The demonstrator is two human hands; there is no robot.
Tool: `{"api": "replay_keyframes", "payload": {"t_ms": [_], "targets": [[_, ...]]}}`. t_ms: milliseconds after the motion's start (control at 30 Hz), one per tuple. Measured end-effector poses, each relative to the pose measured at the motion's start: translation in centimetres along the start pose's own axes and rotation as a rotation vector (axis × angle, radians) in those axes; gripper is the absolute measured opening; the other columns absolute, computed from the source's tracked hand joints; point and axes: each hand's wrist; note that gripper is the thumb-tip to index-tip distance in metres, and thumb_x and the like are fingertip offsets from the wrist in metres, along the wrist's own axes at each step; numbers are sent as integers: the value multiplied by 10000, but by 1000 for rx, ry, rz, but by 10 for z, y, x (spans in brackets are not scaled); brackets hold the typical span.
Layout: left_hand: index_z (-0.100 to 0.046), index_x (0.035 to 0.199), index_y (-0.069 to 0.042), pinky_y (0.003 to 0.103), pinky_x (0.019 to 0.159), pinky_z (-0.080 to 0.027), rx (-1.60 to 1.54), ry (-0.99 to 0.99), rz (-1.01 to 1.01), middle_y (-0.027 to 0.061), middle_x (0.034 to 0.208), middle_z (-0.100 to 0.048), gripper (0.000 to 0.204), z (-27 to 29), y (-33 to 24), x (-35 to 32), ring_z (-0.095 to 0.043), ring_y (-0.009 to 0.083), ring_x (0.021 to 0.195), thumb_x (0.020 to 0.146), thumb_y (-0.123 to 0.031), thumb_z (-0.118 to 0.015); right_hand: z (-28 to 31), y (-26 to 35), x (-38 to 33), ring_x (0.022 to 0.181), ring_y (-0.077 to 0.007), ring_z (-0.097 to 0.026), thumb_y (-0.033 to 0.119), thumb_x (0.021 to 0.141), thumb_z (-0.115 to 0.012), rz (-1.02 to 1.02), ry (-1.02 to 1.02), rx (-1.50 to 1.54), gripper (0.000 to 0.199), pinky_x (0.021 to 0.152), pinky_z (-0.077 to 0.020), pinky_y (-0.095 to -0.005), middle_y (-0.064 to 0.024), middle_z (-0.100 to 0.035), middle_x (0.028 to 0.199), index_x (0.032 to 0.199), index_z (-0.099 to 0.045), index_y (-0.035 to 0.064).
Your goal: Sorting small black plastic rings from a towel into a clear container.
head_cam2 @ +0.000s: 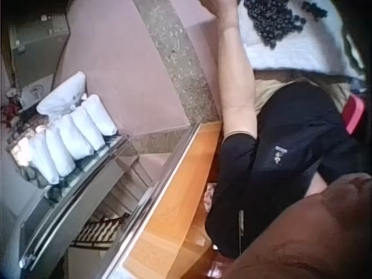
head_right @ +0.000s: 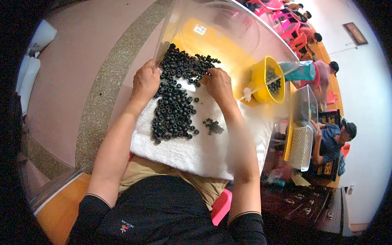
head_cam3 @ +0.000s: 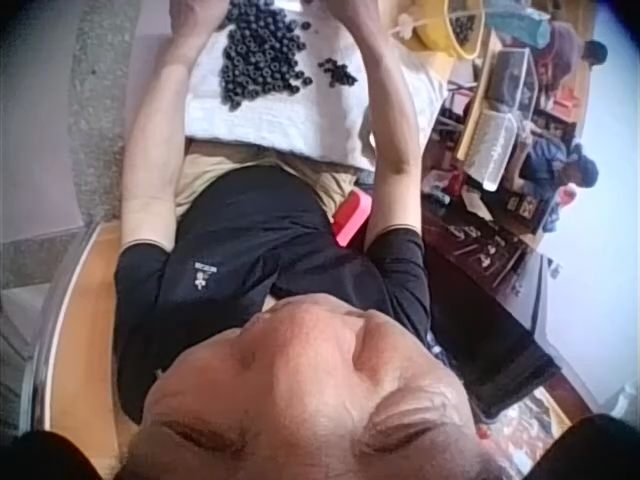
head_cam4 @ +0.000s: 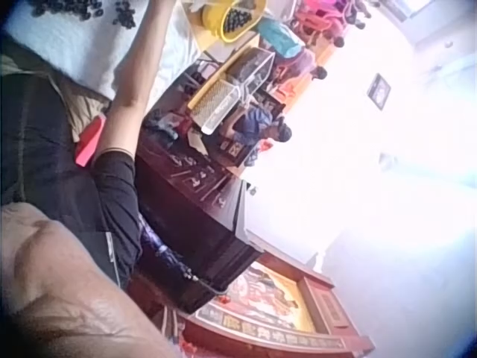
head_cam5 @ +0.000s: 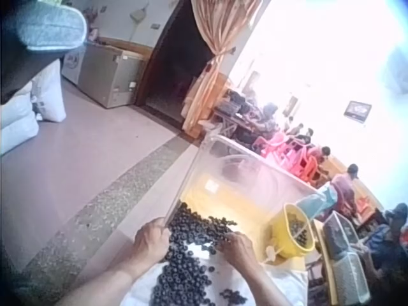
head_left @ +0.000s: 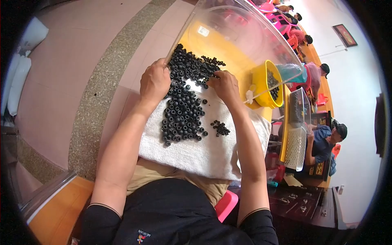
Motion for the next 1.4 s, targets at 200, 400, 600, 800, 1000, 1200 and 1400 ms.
{"api": "replay_keyframes", "payload": {"t_ms": [200,400,600,800,1000,1200,1400], "targets": [[-652,1073,-28,524,865,-521,21,3,-6,220,998,-707,199,3,-2,0,-659,439,966,919,-113,-562,2,-4,2,955,-386,-689,236,810,-766,-22,27,60,289,861,-541,-439,-196,-715,1027,1019,-761,37],[-656,1091,-24,522,876,-520,-10,-7,-7,223,1005,-708,221,4,-5,-1,-660,437,975,916,-108,-550,-1,-23,-3,969,-363,-695,205,825,-755,-79,2,150,261,877,-546,-420,-177,-721,1050,1036,-765,51],[-660,1104,-25,521,885,-518,8,-9,-1,226,1022,-706,244,3,-2,-1,-659,436,984,911,-103,-533,-8,-17,3,992,-363,-691,172,841,-699,-57,-13,150,240,881,-544,-424,-170,-718,1070,1041,-770,59],[-661,1087,-31,524,885,-515,19,13,24,222,1030,-704,230,4,-6,0,-657,436,985,912,-107,-532,-3,-6,10,962,-366,-698,187,816,-723,-57,25,151,251,865,-543,-432,-177,-732,1007,1031,-763,64],[-660,1079,-36,524,884,-515,1,39,56,220,1031,-705,216,7,-8,0,-658,436,985,917,-112,-539,-3,-11,6,948,-371,-696,140,825,-699,-23,69,72,250,848,-537,-445,-188,-727,1014,1054,-751,57],[-656,1109,-27,517,890,-520,39,22,26,220,1030,-707,234,2,0,1,-661,427,991,919,-119,-555,-11,-31,-8,779,-293,-680,88,936,-625,183,-180,198,207,732,-540,-371,-152,-672,1004,1113,-716,31],[-654,1097,-27,517,888,-520,28,14,11,219,1025,-707,224,1,0,0,-660,427,991,917,-124,-564,15,-30,-55,796,-305,-671,72,920,-655,125,-142,373,143,722,-529,-367,-171,-678,915,1048,-702,26]]}}
Point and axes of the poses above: each hand's wrist, its own x-axis towards the middle knuckle, its own z-axis out of the back of the hand, y = z × x
